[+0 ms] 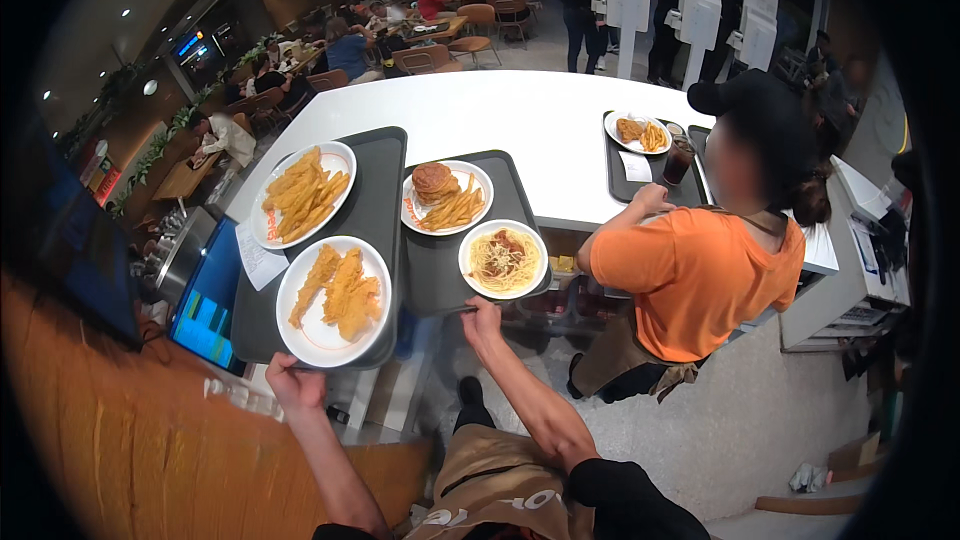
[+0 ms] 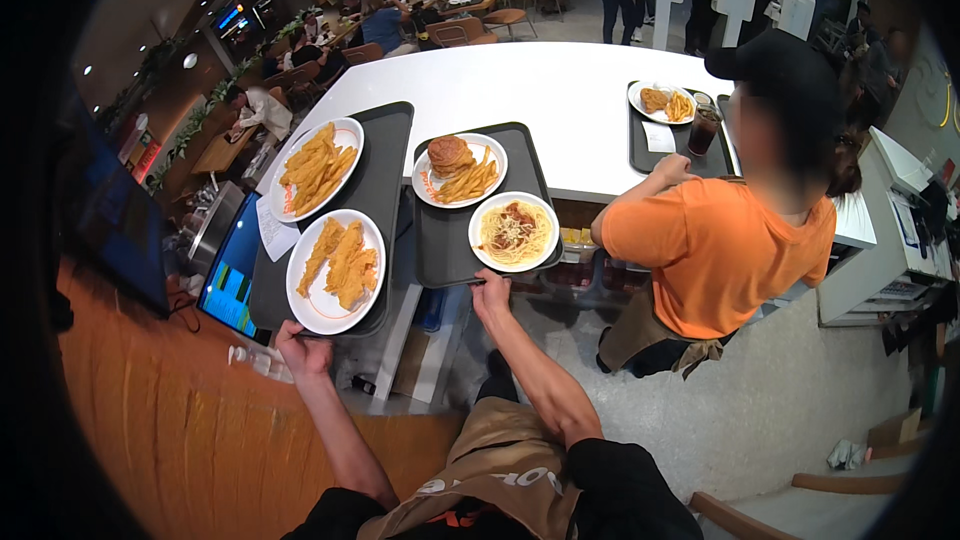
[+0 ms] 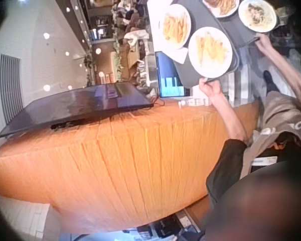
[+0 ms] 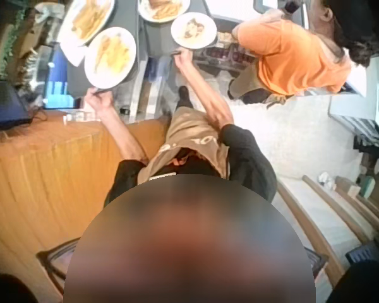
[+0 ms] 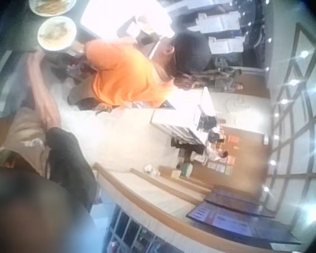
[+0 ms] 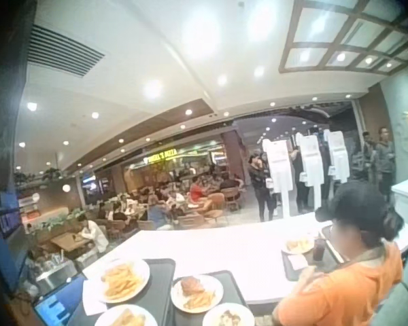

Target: The person assembles multiple food orders by placing plates on trays, using tongs to add french fries and fried chicken pieces, and arranging the trays on a counter. The person then carries the trays to a serving area and places them on a white counter.

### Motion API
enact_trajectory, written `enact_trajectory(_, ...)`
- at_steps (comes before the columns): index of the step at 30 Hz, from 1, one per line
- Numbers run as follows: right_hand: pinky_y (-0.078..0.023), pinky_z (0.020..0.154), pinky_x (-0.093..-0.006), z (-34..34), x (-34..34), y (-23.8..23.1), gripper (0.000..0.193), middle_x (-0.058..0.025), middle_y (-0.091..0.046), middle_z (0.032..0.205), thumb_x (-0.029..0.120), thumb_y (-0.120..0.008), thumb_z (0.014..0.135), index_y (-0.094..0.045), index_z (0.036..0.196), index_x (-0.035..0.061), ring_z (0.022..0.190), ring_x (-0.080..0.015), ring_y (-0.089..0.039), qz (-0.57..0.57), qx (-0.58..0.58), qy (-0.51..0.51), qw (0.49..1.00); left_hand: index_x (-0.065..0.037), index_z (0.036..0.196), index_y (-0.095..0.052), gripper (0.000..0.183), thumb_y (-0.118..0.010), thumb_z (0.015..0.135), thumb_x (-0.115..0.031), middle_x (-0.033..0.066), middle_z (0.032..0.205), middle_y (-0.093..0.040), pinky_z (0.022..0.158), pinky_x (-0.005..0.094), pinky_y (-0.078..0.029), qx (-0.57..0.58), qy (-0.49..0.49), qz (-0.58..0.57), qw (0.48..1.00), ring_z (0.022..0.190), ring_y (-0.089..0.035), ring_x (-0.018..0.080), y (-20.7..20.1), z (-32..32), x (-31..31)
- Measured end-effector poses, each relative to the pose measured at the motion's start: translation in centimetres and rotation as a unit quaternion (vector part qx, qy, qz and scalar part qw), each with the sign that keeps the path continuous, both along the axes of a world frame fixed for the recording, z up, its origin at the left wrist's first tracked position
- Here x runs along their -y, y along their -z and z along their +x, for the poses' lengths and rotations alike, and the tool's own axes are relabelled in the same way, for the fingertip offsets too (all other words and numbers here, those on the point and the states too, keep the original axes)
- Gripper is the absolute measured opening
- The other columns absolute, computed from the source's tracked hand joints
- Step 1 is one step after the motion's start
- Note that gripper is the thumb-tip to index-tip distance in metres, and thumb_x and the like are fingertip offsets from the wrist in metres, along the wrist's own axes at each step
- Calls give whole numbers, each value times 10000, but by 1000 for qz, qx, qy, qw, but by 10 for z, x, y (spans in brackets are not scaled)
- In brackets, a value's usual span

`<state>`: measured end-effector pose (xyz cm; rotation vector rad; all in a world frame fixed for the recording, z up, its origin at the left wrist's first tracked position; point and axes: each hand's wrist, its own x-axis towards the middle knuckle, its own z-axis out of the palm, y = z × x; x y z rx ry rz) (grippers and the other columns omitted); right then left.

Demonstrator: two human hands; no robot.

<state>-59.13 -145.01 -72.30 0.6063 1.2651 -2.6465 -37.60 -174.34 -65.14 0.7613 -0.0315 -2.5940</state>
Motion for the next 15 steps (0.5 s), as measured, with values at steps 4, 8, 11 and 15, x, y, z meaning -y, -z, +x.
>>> enact_trajectory(4,-472,947,-526,-29,2,9,369,-148,-580,1052,-126,-537,728,-534,1080,-12,1010,-323,-599,27,12,47,998,99,1224,-555,578,-512,664,-38,203,1264,-618,1079,512,-445,19,44,17,999,1213,-578,357,67,-49,30)
enact_trajectory(8,-478,931,-517,-33,14,14,365,-142,-587,1043,-129,-531,728,-537,1073,-10,993,-318,-604,77,-2,92,993,119,1143,-560,525,-500,641,-22,209,1201,-619,1008,456,-495,-19,115,34,993,1144,-603,345,143,-89,53)
enact_trajectory(11,-471,972,-522,-31,27,22,411,-144,-601,1100,-140,-518,731,-552,1113,7,1058,-327,-602,74,-26,131,988,108,1014,-597,409,-504,637,-21,180,1065,-653,955,428,-522,21,157,52,986,1036,-644,329,198,-110,76)
enact_trajectory(15,-474,977,-516,-24,44,32,434,-122,-599,1141,-153,-509,730,-568,1110,48,1071,-334,-594,54,46,230,971,100,968,-613,385,-501,620,-18,182,1051,-675,963,416,-528,38,202,71,976,1027,-662,315,254,-129,91)
